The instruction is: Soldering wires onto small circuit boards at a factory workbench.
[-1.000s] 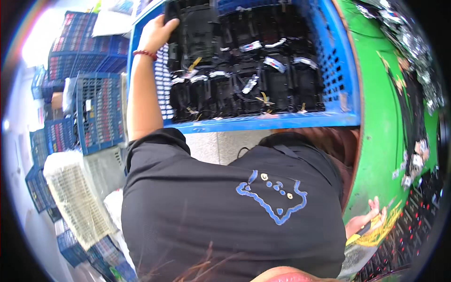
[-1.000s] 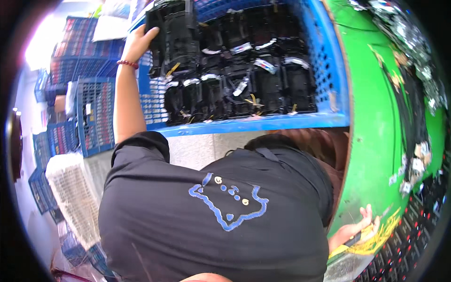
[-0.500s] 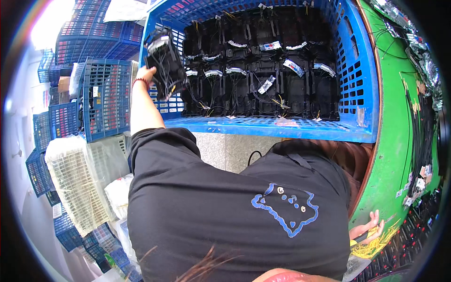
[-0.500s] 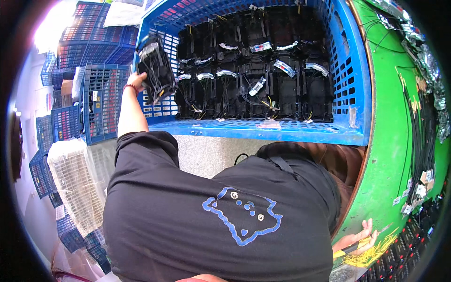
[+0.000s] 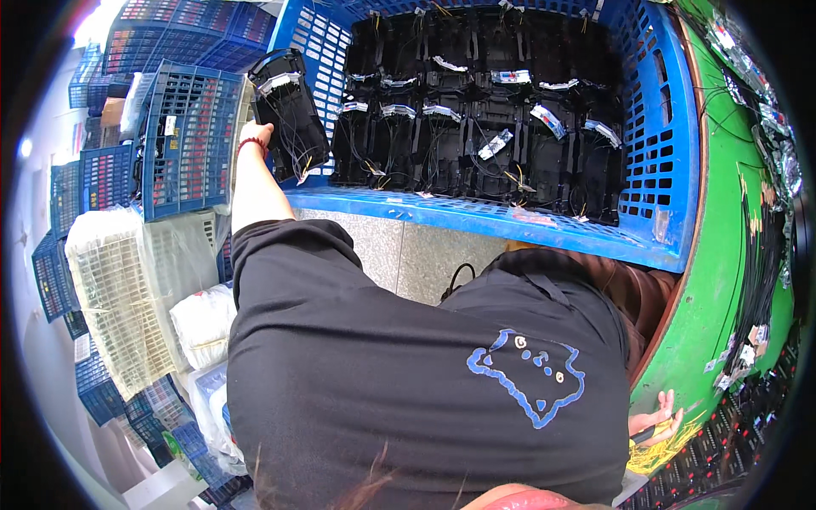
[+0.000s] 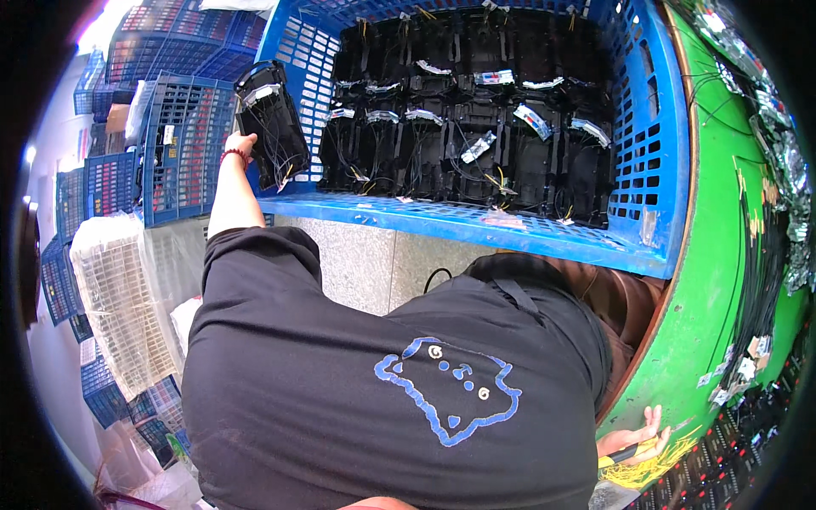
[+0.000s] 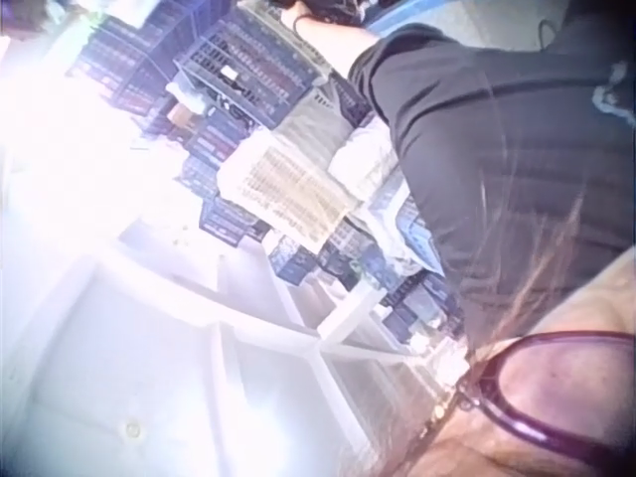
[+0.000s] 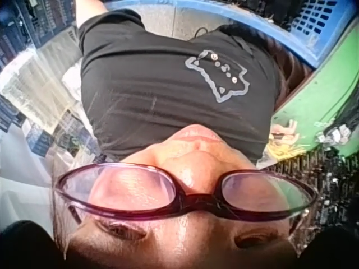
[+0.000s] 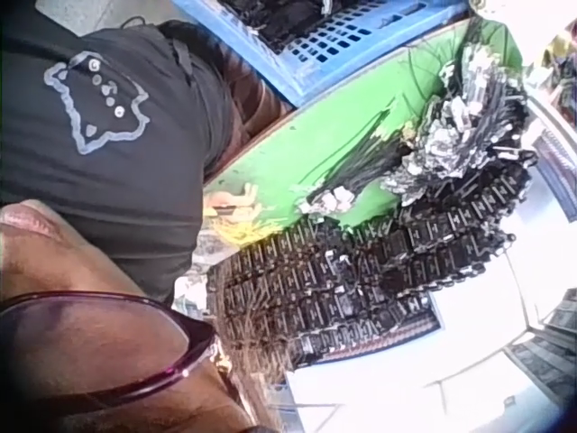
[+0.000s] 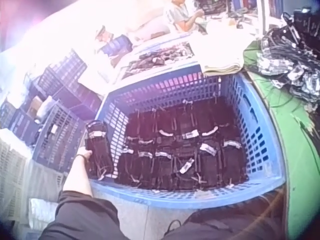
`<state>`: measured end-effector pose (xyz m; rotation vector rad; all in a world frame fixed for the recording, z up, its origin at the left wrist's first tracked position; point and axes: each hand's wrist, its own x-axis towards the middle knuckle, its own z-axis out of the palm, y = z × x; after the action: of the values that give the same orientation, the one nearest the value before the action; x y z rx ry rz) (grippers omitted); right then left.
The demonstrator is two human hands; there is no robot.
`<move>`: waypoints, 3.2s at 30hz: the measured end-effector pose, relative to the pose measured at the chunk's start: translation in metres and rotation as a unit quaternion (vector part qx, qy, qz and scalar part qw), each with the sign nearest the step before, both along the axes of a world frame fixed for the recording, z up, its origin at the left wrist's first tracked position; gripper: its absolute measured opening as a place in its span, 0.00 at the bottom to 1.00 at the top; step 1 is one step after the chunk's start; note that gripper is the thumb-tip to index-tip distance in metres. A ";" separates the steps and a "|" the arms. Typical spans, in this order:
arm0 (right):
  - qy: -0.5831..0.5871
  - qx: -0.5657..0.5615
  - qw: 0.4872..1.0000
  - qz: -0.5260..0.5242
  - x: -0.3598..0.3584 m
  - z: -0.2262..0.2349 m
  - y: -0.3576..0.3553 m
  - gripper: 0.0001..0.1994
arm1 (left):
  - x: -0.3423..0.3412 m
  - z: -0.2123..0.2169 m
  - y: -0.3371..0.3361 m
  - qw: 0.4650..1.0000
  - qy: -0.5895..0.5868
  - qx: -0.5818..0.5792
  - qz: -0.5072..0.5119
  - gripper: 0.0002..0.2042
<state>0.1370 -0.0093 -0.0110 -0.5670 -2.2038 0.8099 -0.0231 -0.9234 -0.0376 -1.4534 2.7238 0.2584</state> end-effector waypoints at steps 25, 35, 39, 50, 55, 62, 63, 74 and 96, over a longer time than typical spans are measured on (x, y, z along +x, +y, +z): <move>0.026 -0.016 0.999 -0.021 0.006 -0.011 0.012 0.19 | -0.169 -0.183 0.645 0.912 -0.095 0.196 -0.347 0.19; 0.064 -0.082 0.994 -0.020 0.016 -0.015 0.014 0.19 | -0.180 -0.201 0.658 0.909 -0.168 0.251 -0.289 0.14; 0.077 -0.081 0.994 -0.002 0.014 -0.015 0.015 0.15 | -0.190 -0.206 0.621 0.878 -0.114 0.356 -0.299 0.21; 0.139 -0.167 0.973 -0.079 0.056 -0.014 0.034 0.09 | -0.149 0.074 0.769 0.554 0.168 0.377 -0.723 0.03; 0.114 -0.160 0.979 -0.062 0.055 0.003 0.044 0.08 | -0.086 0.061 0.906 0.282 0.189 0.260 -0.904 0.07; 0.134 -0.251 0.953 -0.100 0.071 0.003 0.047 0.11 | -0.062 0.054 0.924 0.200 0.137 0.186 -0.952 0.06; 0.145 -0.308 0.934 -0.105 0.066 0.007 0.046 0.14 | -0.046 0.066 0.910 0.187 0.129 0.198 -0.953 0.06; 0.003 -0.210 0.978 -0.014 0.028 0.015 0.057 0.15 | -0.067 0.066 0.867 0.271 0.039 0.273 -0.922 0.05; 0.180 -0.222 0.909 -0.303 0.195 0.024 0.043 0.30 | 0.116 0.040 0.966 0.086 0.051 0.272 -0.957 0.08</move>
<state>0.3321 0.0342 0.0133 -1.1497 -1.3784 0.9721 0.0926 0.0427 0.0025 2.3105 1.4339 0.7108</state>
